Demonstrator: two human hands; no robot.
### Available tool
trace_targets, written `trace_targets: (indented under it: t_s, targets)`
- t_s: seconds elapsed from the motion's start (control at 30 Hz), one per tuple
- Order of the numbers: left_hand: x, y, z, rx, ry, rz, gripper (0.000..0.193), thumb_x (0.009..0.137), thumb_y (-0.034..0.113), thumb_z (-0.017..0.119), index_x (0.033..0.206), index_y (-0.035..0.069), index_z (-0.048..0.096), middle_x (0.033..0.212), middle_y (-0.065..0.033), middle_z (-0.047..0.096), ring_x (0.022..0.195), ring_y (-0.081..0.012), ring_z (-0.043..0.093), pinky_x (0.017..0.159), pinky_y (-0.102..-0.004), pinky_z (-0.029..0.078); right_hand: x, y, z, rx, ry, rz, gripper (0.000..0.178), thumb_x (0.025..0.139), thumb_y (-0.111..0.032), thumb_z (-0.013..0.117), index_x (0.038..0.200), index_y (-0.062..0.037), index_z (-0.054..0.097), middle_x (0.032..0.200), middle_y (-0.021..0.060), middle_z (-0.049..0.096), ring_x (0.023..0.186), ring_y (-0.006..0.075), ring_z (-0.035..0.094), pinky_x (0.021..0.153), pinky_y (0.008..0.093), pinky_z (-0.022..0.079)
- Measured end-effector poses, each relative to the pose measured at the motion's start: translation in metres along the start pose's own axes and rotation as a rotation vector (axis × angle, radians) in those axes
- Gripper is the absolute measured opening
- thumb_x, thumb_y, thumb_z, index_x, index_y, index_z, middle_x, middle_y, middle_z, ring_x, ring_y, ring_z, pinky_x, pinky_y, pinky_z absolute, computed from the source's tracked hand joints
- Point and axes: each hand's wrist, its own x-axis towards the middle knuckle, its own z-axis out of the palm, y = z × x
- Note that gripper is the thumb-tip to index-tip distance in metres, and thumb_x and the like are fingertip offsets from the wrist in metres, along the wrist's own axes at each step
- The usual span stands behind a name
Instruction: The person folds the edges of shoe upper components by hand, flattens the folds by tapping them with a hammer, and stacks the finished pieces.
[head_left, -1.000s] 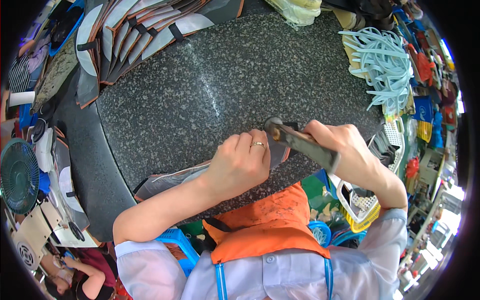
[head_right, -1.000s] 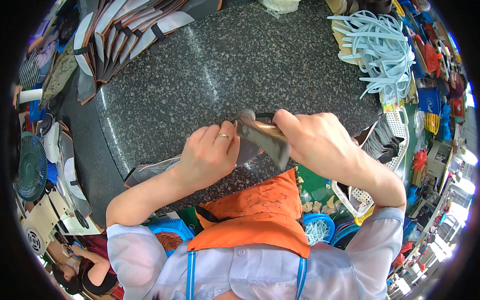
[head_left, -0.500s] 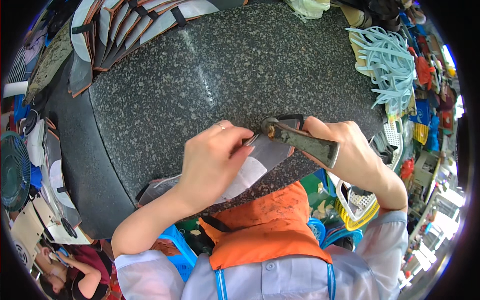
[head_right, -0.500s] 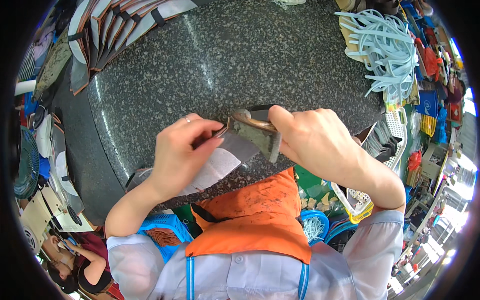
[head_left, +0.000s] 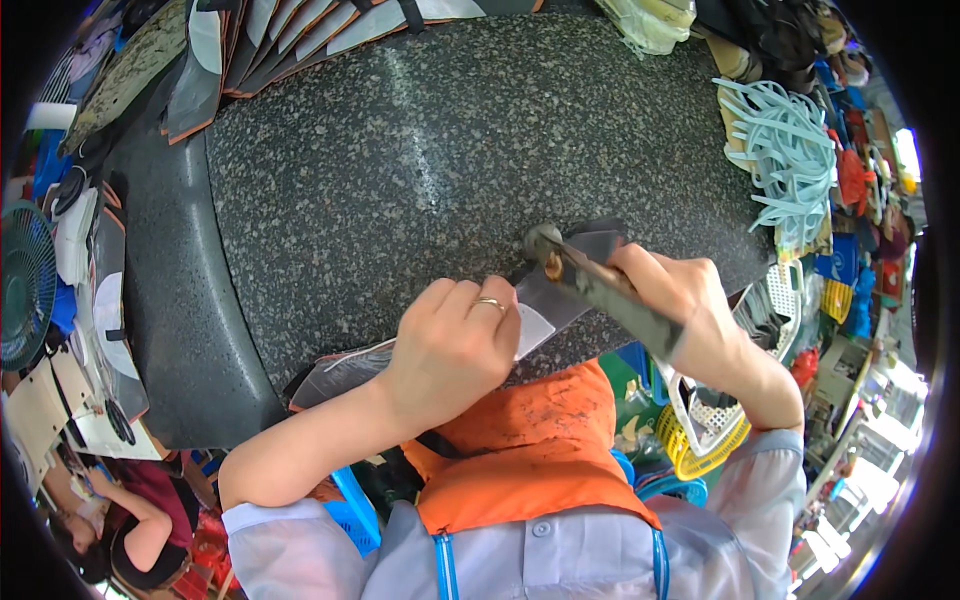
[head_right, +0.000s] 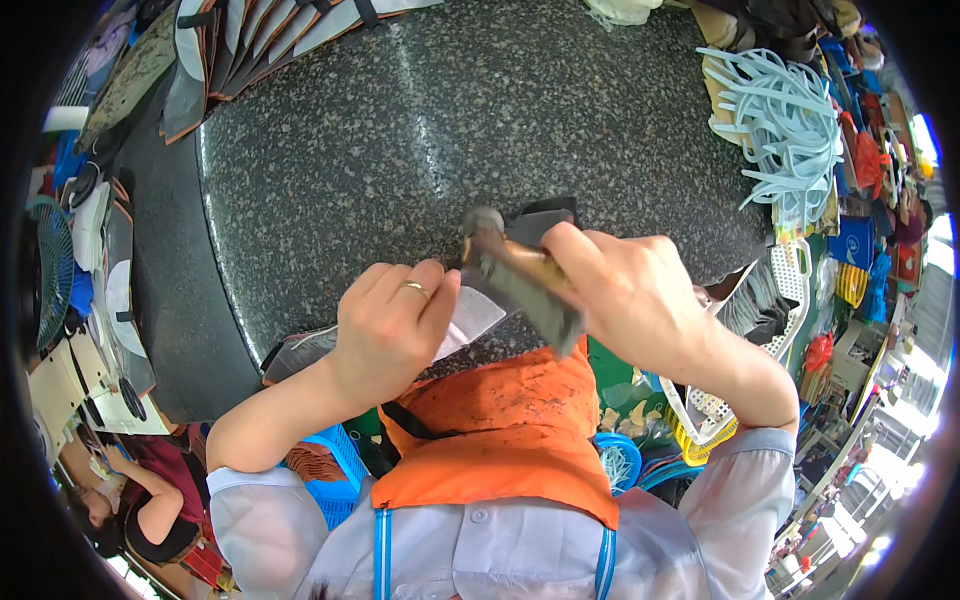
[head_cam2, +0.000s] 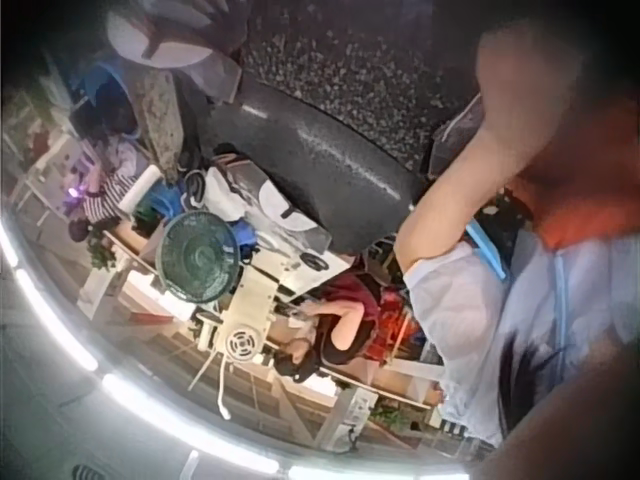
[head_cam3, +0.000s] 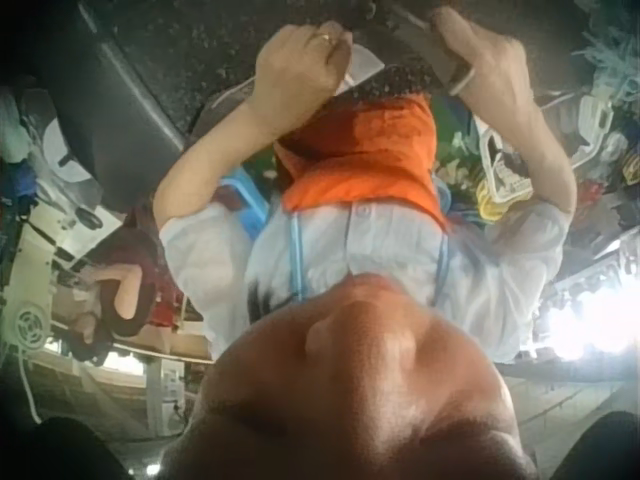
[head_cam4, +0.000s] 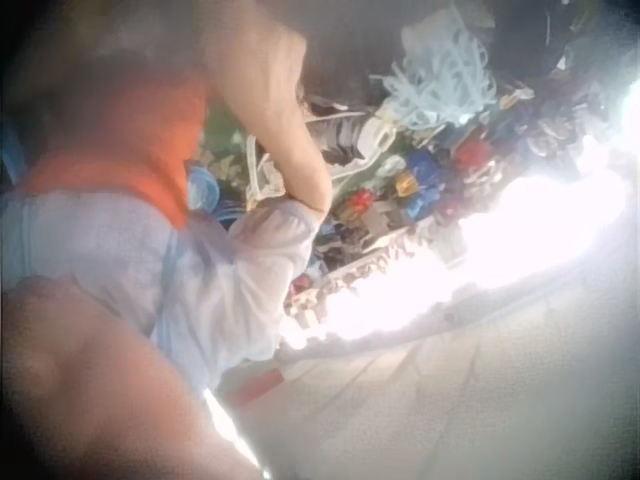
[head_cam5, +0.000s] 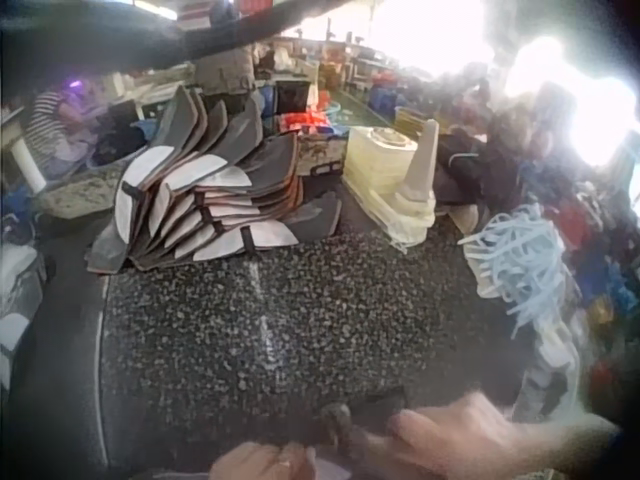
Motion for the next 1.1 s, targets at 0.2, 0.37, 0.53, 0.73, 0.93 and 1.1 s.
trace_targets:
  t_s: [0.2,0.37,0.53,0.73,0.93,1.1]
  targets:
    - [0.028,-0.018,-0.01,-0.273,-0.264,-0.475,0.019,0.086,0.017,0.074,0.08,0.008,0.058,0.085,-0.01,0.066,0.073,-0.0306,0.068,0.061,-0.0413,0.053,-0.006,0.006,-0.025,0.072,-0.049,0.18,0.016,0.091,-0.015,0.074,0.097,-0.0038,0.064,0.071,0.0155,0.064,0.063,0.0353,0.067,0.055,0.0392,0.049]
    - [0.045,-0.015,0.013,-0.34,-0.095,-0.453,0.01,0.089,0.017,0.072,0.091,0.008,0.068,0.087,-0.0111,0.067,0.076,-0.0321,0.069,0.065,-0.0414,0.053,-0.011,0.021,-0.011,-0.018,0.095,0.224,0.014,0.092,-0.013,0.073,0.098,-0.0038,0.063,0.071,0.0144,0.063,0.059,0.0313,0.063,0.056,0.0368,0.048]
    - [0.024,-0.021,0.019,0.042,-0.011,0.088,0.023,0.078,0.009,0.066,0.099,0.0,0.07,0.082,-0.0056,0.058,0.062,-0.0196,0.056,0.055,-0.0346,0.044,0.0,0.024,-0.022,0.081,0.053,0.175,0.025,0.087,-0.015,0.073,0.102,-0.0076,0.054,0.067,0.0152,0.06,0.065,0.0402,0.064,0.056,0.047,0.05]
    - [0.026,-0.031,0.01,-0.208,-0.035,-0.093,0.025,0.076,0.005,0.068,0.101,0.002,0.07,0.081,-0.0067,0.06,0.064,-0.0222,0.059,0.056,-0.0367,0.046,0.008,0.025,-0.016,0.033,0.028,0.073,0.022,0.089,-0.017,0.07,0.097,-0.0068,0.052,0.068,0.0142,0.061,0.065,0.0396,0.065,0.055,0.0469,0.05]
    - [0.019,-0.016,0.009,0.114,-0.001,0.14,0.023,0.074,0.004,0.071,0.096,-0.001,0.069,0.085,-0.0051,0.062,0.063,-0.0188,0.057,0.054,-0.0323,0.044,0.013,0.012,-0.024,0.109,-0.049,0.114,0.02,0.09,-0.018,0.073,0.099,-0.005,0.059,0.067,0.0151,0.061,0.06,0.037,0.063,0.055,0.0436,0.049]
    - [0.036,-0.043,0.012,-0.04,-0.077,0.212,0.021,0.075,0.007,0.074,0.095,0.001,0.069,0.086,-0.0058,0.061,0.065,-0.0186,0.058,0.056,-0.031,0.044,0.017,0.016,-0.016,0.079,0.018,0.094,0.018,0.09,-0.014,0.075,0.096,-0.0031,0.062,0.066,0.0143,0.058,0.057,0.0345,0.061,0.055,0.0389,0.047]
